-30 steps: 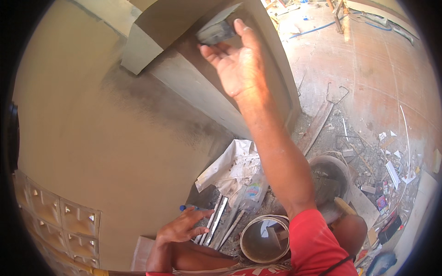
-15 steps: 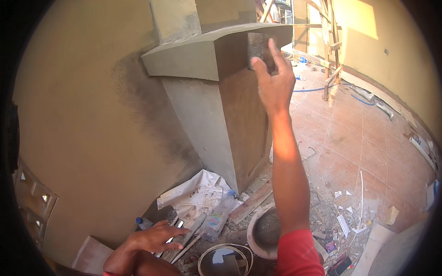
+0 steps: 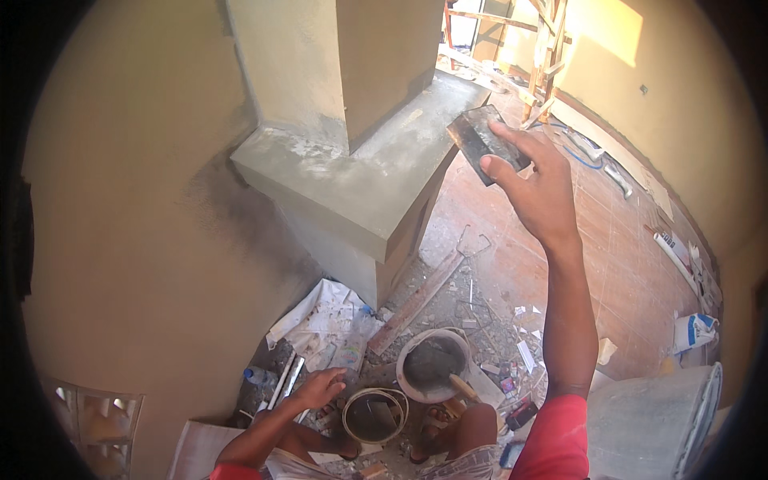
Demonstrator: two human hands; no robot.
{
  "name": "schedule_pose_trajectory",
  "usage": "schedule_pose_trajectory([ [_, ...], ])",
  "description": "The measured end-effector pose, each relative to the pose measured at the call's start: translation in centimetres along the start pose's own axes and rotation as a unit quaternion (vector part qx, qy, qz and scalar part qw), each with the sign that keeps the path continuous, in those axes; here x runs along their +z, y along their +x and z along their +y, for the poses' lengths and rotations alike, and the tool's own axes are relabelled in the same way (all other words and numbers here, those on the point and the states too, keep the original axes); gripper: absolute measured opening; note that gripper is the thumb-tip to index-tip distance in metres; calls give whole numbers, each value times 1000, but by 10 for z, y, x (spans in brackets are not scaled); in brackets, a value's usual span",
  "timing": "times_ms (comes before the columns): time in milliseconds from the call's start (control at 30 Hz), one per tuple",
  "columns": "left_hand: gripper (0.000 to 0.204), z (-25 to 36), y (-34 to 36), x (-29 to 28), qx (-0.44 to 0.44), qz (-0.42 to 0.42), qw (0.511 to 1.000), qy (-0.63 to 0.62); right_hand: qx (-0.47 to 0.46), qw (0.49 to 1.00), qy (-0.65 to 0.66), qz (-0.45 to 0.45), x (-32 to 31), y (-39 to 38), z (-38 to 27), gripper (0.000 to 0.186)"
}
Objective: The person smooths a freshly plastered wall section using a rectangular sanding block. They repeatedly rub the block along the vertical and horizontal edges of the wall, occasionally pausing to wipe the surface with their hand.
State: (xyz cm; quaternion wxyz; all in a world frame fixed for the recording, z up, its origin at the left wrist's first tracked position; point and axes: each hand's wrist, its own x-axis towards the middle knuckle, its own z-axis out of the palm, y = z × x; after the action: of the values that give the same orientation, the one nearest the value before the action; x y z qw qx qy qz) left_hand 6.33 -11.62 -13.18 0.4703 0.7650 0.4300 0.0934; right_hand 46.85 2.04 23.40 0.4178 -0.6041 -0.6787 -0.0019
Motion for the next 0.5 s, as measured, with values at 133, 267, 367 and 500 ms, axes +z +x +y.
schedule_pose_trajectory([
  [133, 46, 70, -36, 15, -66, -32, 995, -62, -21, 992, -67, -110, 3, 29, -39, 47],
  [267, 49, 121, -80, 23, -112, -91, 988, -54, -120, 963, -127, -206, 27, 7, -65, 49],
  [367, 51, 145, -108, 23, -164, -138, 975, -53, -150, 945, -160, -241, 42, 0, -60, 50],
  [500, 51, 159, -139, 0, -218, -63, 974, -8, -40, 963, -155, -216, 52, 55, -7, 47],
])
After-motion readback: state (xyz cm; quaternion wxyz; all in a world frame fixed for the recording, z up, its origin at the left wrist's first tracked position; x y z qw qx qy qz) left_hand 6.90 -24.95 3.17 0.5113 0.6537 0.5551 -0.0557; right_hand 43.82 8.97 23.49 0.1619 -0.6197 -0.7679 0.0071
